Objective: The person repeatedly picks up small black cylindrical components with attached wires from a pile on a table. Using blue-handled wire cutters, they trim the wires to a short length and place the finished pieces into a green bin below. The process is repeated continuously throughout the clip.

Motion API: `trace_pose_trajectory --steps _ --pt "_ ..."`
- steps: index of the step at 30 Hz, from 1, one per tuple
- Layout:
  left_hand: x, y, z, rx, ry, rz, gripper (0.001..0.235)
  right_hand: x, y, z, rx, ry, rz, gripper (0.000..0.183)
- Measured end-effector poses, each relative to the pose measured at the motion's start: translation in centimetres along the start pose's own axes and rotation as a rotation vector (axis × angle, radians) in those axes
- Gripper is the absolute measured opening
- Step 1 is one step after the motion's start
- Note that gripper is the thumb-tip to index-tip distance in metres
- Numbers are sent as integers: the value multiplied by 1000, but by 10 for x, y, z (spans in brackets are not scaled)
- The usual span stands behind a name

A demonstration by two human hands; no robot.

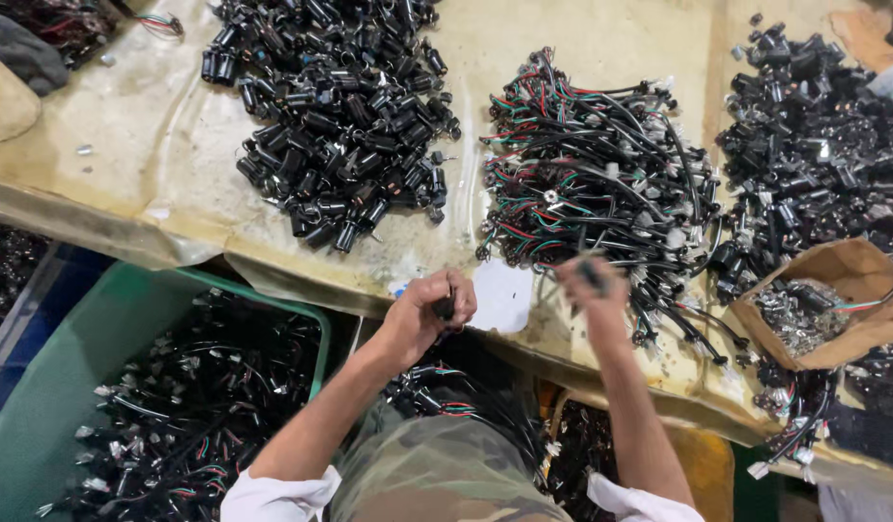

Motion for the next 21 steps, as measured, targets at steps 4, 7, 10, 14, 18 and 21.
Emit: trace_pose_trajectory --steps 4,7,10,14,18,21 --pt "5 17 3 67 -117 83 24 0 78 63 1004 -7 187 20" --pt "0 13 -12 516 -124 99 19 -47 152 53 790 162 436 15" --pt "-14 -4 -60 924 145 -191 28 -88 188 -3 196 303 624 15" --pt "-18 -3 -72 1171 263 -275 22 -98 161 -73 -110 635 527 18" --pt "-12 -6 -61 1351 324 -253 23 -87 112 -95 29 708 231 18" --pt "-6 -18 -54 1438 202 -329 26 -83 69 -103 130 514 -79 17"
Point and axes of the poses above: each hand's wrist, its own x-axis towards the middle knuckle, its own z-axis out of the back of the hand, y = z × x, the point moved 10 cm from there along x, towards the middle knuckle, and after that the axes turned 4 degrees about -y, right-handed, at the moved point
